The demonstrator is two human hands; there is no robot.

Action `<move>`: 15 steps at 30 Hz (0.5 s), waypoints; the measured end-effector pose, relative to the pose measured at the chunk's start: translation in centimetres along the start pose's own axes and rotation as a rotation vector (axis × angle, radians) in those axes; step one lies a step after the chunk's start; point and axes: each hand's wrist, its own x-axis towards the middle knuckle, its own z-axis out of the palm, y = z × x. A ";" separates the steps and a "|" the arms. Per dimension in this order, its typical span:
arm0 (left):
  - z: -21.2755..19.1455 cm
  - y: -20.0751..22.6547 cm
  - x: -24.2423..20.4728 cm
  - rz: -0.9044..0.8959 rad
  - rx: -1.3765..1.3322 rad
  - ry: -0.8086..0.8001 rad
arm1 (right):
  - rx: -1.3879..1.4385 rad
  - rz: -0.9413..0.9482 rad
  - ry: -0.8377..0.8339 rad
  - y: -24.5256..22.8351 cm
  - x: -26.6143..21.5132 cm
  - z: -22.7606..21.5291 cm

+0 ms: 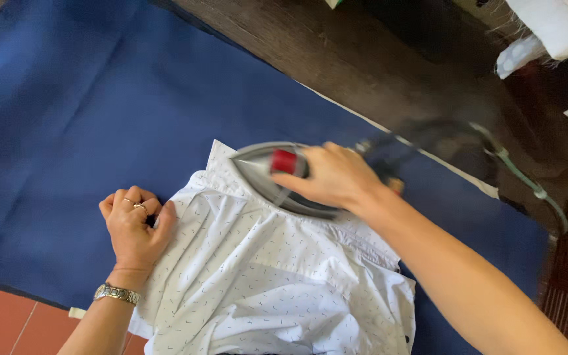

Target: The person irons a white shirt using an iron, pressing the collar and then moving to the back panel of the shirt.

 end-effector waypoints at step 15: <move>0.0 -1.3 -0.6 0.057 -0.007 -0.010 | 0.072 -0.013 -0.020 -2.9 2.1 0.1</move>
